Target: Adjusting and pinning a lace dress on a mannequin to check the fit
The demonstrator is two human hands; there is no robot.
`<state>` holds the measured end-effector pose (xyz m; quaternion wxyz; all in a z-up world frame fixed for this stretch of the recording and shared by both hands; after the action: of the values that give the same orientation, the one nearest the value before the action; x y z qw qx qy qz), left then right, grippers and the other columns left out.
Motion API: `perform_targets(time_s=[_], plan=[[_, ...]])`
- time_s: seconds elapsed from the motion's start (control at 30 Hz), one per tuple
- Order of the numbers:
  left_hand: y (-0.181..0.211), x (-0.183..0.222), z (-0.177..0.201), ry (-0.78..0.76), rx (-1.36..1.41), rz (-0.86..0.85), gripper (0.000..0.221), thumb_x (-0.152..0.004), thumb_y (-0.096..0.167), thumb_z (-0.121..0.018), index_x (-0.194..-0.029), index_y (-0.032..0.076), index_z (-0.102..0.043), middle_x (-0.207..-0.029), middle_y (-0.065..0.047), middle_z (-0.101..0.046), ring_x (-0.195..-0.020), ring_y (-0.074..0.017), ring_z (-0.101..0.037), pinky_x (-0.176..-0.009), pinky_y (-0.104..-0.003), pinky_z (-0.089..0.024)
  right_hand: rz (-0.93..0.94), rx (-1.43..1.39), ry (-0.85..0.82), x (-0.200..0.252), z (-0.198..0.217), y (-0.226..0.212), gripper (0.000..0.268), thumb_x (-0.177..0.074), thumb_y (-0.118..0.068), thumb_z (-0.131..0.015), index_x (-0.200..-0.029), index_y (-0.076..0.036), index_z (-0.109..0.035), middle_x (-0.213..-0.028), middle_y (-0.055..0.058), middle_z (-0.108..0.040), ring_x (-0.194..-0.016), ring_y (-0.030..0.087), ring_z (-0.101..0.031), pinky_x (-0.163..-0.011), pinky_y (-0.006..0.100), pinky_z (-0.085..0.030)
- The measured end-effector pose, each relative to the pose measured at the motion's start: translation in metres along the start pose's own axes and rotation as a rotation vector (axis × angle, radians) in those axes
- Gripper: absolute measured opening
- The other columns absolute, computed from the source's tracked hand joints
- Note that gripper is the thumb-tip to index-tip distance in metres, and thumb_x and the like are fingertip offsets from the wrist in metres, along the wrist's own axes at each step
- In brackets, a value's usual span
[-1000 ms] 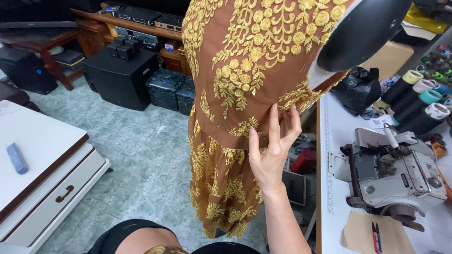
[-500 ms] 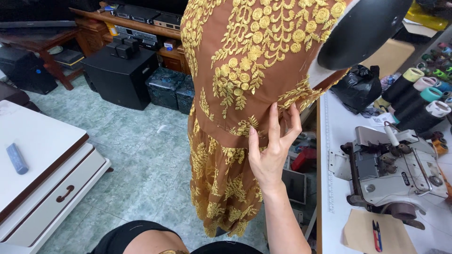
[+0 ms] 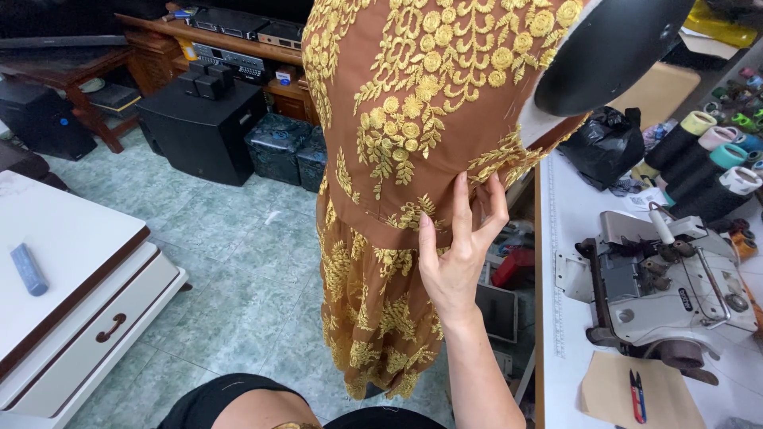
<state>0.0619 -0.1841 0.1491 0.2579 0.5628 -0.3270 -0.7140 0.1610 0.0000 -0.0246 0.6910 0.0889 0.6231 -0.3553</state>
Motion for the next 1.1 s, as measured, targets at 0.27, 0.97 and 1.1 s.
perform_targets(time_s=[0.27,0.97,1.1], plan=[[-0.054,-0.013,0.018,-0.014,-0.022,-0.061,0.011,-0.093,0.009,-0.056,-0.096,0.002,-0.065,-0.095,-0.008,-0.070,-0.088,-0.0156,-0.068,-0.083,-0.026,-0.054,-0.034,-0.005,-0.015,0.001,0.001,0.001,0.062,-0.091,-0.006,-0.068,-0.147,-0.008,-0.041,-0.148,0.027,-0.018,-0.133,0.048,-0.035,-0.113,0.054,-0.030],[-0.291,-0.008,0.072,0.317,-0.193,0.193,0.016,-0.086,-0.003,-0.061,-0.099,-0.001,-0.070,-0.088,-0.014,-0.061,-0.079,-0.0196,-0.064,-0.067,-0.032,-0.058,-0.130,-0.192,-0.013,-0.007,0.026,0.012,0.050,-0.093,0.006,-0.050,-0.142,-0.005,-0.043,-0.138,0.025,-0.033,-0.128,0.045,-0.043,-0.108,0.055,-0.039],[-0.275,-0.006,0.069,0.310,-0.283,0.132,0.016,-0.085,-0.004,-0.061,-0.096,0.002,-0.071,-0.087,-0.012,-0.063,-0.076,-0.0194,-0.064,-0.065,-0.030,-0.057,-0.178,-0.372,-0.011,-0.006,0.031,0.025,0.042,-0.095,0.006,-0.048,-0.136,0.001,-0.041,-0.139,0.021,-0.036,-0.126,0.042,-0.050,-0.105,0.050,-0.042]])
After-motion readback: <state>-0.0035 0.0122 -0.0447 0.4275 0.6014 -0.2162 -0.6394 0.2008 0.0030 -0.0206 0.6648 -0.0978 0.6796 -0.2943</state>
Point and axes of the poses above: each hand's wrist, its own x-axis away from the middle knuckle, its own z-axis out of the back of the hand, y = z × x, the point moved 3 cm from there along -x, towards the middle knuckle
